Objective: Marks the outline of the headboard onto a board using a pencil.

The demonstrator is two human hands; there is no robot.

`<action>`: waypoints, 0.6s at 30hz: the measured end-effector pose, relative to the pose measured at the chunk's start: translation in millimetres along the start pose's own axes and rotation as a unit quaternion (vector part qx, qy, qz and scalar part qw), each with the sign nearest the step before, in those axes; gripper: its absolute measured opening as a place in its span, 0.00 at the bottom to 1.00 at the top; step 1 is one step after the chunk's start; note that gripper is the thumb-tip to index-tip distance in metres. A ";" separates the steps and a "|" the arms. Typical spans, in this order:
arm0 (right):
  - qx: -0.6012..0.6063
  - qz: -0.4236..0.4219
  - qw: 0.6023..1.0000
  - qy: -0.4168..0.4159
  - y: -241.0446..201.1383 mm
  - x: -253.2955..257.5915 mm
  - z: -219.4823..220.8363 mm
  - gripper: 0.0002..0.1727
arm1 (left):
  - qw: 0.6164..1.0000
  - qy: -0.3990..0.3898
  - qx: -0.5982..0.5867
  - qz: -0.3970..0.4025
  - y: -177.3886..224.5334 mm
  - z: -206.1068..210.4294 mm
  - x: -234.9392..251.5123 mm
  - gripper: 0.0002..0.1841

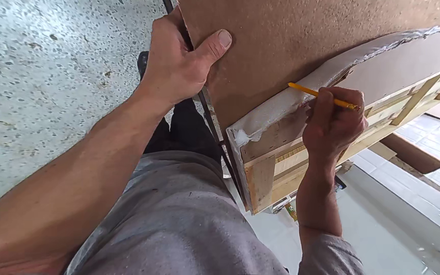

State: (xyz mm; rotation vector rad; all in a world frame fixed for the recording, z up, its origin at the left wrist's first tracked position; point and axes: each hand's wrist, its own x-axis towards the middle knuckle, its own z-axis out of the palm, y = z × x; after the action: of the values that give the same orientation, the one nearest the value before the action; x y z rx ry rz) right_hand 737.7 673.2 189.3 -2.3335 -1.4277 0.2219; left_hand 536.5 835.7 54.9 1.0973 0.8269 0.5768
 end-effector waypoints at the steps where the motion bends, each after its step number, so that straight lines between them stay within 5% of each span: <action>1: -0.003 -0.005 1.000 0.001 -3.0 -3.5 0.8 0.10 | 1.000 0.001 -0.001 -0.002 -0.5 0.1 -0.2 0.16; 18: -0.050 -0.008 0.998 0.023 -8.8 -1.2 4.3 0.10 | 1.000 -0.004 -0.006 0.003 0.3 0.0 0.4 0.15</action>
State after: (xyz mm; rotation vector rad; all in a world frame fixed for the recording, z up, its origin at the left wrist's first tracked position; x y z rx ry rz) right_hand 728.5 676.7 188.8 -2.3895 -1.4651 0.0937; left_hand 536.7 836.1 55.0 1.0909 0.8136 0.5817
